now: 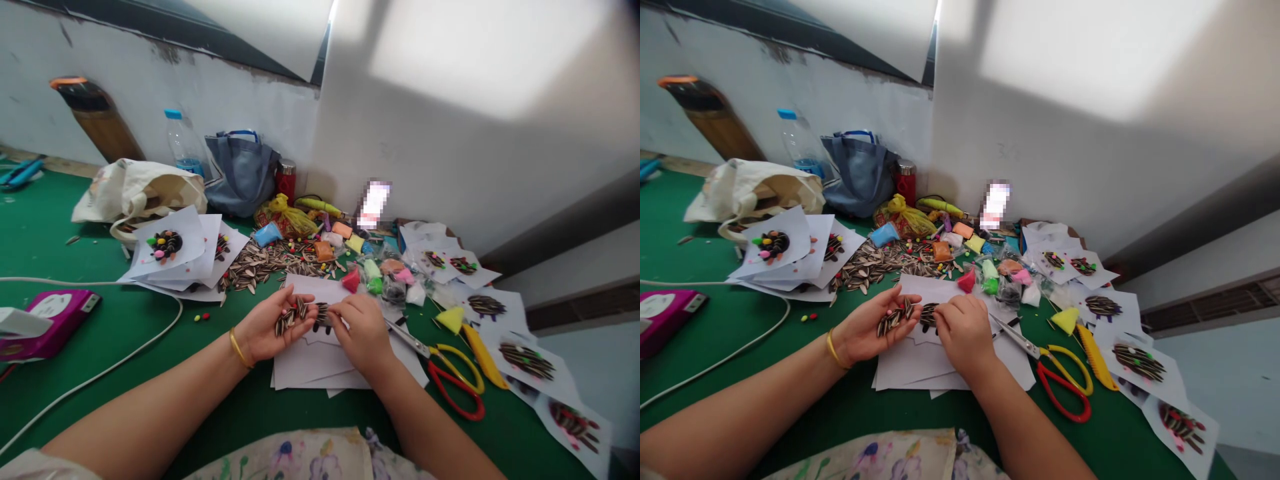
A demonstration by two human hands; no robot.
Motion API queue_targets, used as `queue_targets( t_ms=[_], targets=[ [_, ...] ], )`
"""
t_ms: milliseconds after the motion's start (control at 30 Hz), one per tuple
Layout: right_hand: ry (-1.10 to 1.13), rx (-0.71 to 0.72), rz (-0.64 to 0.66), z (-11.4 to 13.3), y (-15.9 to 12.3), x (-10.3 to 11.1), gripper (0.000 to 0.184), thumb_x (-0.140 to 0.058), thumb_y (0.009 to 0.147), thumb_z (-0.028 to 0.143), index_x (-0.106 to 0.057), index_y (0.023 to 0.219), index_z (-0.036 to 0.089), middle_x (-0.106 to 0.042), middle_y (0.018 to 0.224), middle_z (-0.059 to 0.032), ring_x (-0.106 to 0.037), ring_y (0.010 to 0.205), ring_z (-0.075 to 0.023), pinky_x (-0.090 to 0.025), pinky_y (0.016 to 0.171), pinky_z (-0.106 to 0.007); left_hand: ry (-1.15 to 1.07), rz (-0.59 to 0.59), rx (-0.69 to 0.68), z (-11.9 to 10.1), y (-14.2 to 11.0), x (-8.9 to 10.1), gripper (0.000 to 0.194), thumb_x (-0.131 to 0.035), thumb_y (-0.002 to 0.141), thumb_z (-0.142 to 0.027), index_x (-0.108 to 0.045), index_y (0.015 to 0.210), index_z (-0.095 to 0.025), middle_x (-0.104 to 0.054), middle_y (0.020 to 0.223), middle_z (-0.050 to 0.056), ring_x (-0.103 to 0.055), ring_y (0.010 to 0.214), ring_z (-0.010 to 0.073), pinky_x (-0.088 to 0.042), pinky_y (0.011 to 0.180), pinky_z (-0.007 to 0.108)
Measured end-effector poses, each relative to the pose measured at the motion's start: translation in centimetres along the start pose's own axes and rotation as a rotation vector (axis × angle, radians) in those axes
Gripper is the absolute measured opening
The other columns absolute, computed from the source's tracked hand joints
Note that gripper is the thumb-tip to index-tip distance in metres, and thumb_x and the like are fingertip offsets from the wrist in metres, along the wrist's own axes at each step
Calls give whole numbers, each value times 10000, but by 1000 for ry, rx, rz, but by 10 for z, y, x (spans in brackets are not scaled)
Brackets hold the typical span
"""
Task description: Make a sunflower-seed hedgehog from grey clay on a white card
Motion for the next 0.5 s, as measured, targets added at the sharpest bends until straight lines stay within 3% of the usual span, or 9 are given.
queue_targets(
  t_ms=[67, 167, 500],
  targets=[
    [38, 9, -68, 2, -1, 3, 152, -536, 939, 237, -683, 916, 207, -625, 853, -50, -531, 844, -203, -355, 788, -357, -40, 45, -6, 2, -1, -2, 404, -410, 982, -403, -610, 1078, -65, -682, 957, 188, -708, 921, 250, -595, 826, 374],
    [79, 21, -120, 5, -1, 4, 156, -535, 938, 236, -687, 967, 217, -623, 879, -54, -534, 857, -205, -370, 802, -363, -78, 98, -10, 5, -3, -6, 438, -407, 981, -421, -599, 1122, -54, -675, 1056, 220, -681, 1034, 299, -555, 915, 415],
    [64, -28, 47, 9, -2, -5, 218, -689, 835, 263, -693, 1052, 244, -618, 893, -41, -533, 854, -216, -368, 826, -380, 33, 120, -4, 10, -5, -9, 460, -401, 983, -407, -599, 1203, -54, -713, 974, 189, -726, 774, 231, -601, 767, 378]
  ],
)
Point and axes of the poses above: each hand's wrist, its own y-axis towards the middle knuckle, its own x-axis out of the back of the hand, z = x × y, the point moved 1 cm from there along y, towards the middle knuckle
